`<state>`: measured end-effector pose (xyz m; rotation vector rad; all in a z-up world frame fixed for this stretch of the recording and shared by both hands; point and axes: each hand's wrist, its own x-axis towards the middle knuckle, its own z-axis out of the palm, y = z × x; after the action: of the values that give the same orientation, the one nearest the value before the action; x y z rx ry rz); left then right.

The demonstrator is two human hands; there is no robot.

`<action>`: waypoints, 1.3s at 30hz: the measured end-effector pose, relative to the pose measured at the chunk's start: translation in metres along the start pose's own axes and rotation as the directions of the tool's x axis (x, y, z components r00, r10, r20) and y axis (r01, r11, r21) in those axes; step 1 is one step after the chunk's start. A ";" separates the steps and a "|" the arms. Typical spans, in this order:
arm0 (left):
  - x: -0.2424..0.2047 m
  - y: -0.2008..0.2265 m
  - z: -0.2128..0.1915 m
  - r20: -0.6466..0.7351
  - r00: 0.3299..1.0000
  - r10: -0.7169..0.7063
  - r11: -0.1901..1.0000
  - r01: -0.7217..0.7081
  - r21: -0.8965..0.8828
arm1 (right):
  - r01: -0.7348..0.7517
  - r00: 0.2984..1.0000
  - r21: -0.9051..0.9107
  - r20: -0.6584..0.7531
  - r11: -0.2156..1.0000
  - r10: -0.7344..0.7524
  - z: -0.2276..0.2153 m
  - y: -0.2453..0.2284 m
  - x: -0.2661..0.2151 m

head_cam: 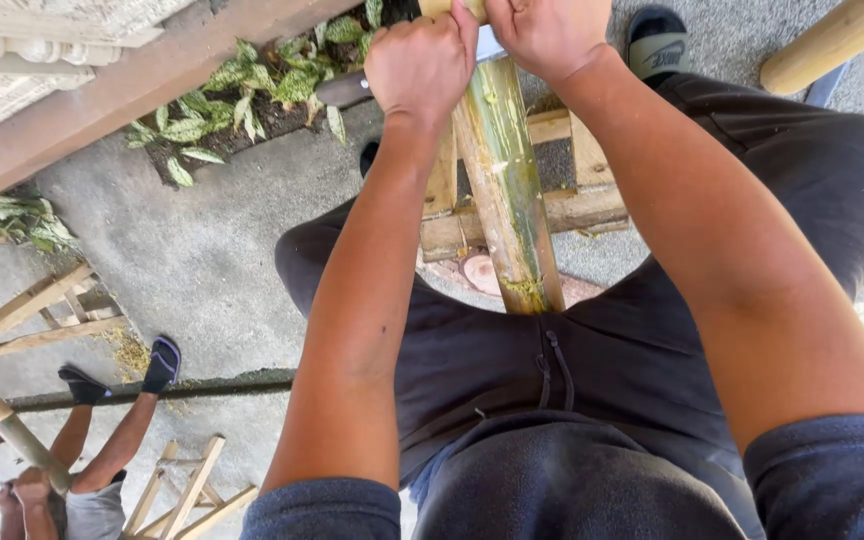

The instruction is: Shaving the outer layer of a bamboo pole using a knife while sitting on a stool.

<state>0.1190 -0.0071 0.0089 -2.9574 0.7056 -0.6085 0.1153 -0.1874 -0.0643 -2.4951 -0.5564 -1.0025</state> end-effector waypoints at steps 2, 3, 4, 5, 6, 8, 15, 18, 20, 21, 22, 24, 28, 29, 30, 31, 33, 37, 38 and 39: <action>-0.012 0.007 -0.008 0.178 0.983 -0.037 0.999 0.043 -0.031 | 0.127 0.992 -0.103 0.040 0.987 -0.123 -0.016 -0.007 -0.003; -0.018 0.010 -0.010 0.047 0.999 -0.017 1.000 0.017 -0.010 | 0.014 1.000 0.021 0.018 1.000 -0.015 -0.027 -0.013 -0.001; -0.025 0.014 -0.011 -0.085 0.996 0.008 1.000 -0.006 0.013 | -0.095 0.995 0.146 0.007 0.985 0.095 -0.038 -0.019 0.000; -0.021 0.012 -0.007 -0.097 0.995 0.007 1.000 -0.006 0.013 | -0.086 0.996 0.140 0.000 0.986 0.087 -0.037 -0.014 0.005; -0.022 0.011 -0.006 -0.010 1.000 -0.001 1.000 0.002 0.016 | -0.087 0.996 0.155 0.047 0.984 0.080 -0.037 -0.014 0.005; -0.023 0.006 -0.002 0.077 0.997 -0.010 1.000 0.008 0.023 | -0.086 0.993 0.173 0.091 0.981 0.071 -0.034 -0.017 0.008; -0.035 0.015 -0.015 0.088 0.996 -0.027 0.999 0.030 -0.028 | -0.101 0.994 0.109 0.060 0.989 0.095 -0.044 -0.027 0.000; -0.039 0.019 -0.021 -0.002 0.999 -0.037 0.999 0.037 -0.029 | -0.092 0.994 0.150 0.073 0.984 0.082 -0.048 -0.029 0.001; -0.039 0.017 -0.018 -0.162 0.987 -0.022 1.000 0.018 -0.024 | -0.092 0.995 0.160 0.045 0.983 0.086 -0.044 -0.029 0.000; -0.036 0.015 -0.014 -0.096 0.995 -0.025 1.000 0.025 -0.004 | -0.081 0.997 0.153 0.030 0.985 0.077 -0.040 -0.027 0.001; -0.034 0.013 -0.011 -0.020 0.999 -0.030 0.999 0.030 0.013 | -0.075 0.997 0.147 0.022 0.986 0.073 -0.036 -0.025 0.000; -0.028 0.011 -0.010 -0.080 0.996 -0.032 0.999 0.032 -0.010 | -0.067 0.998 0.147 0.015 0.987 0.065 -0.032 -0.021 0.005; -0.022 0.015 -0.025 0.113 0.992 -0.053 0.998 0.049 0.035 | -0.079 0.993 0.106 0.100 0.991 0.069 -0.034 -0.020 0.004; -0.021 0.015 -0.023 0.102 0.993 -0.053 0.998 0.050 0.034 | -0.072 0.994 0.099 0.094 0.992 0.063 -0.035 -0.018 0.006; -0.028 0.018 -0.022 0.008 0.999 -0.043 0.999 0.043 0.013 | -0.072 0.996 0.121 0.054 0.990 0.066 -0.037 -0.022 0.002; -0.035 0.020 -0.021 -0.085 0.996 -0.034 0.999 0.034 -0.006 | -0.071 0.997 0.143 0.014 0.987 0.070 -0.039 -0.026 -0.002; -0.042 0.023 -0.022 -0.100 0.994 -0.053 0.999 0.053 -0.001 | -0.075 0.997 0.153 0.035 0.985 0.071 -0.045 -0.029 -0.004; -0.051 0.028 -0.027 -0.093 0.994 -0.058 0.998 0.054 -0.043 | -0.093 0.995 0.159 0.048 0.983 0.086 -0.055 -0.036 -0.010; -0.052 0.030 -0.029 -0.091 0.994 -0.057 0.998 0.053 -0.045 | -0.095 0.995 0.158 0.050 0.983 0.088 -0.056 -0.038 -0.012; -0.054 0.031 -0.031 -0.107 0.993 -0.055 0.998 0.050 -0.045 | -0.106 0.994 0.158 0.052 0.982 0.099 -0.057 -0.040 -0.013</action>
<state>0.0498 -0.0097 0.0139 -3.0097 0.6587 -0.7724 0.0548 -0.1851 -0.0274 -2.3821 -0.4960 -0.8317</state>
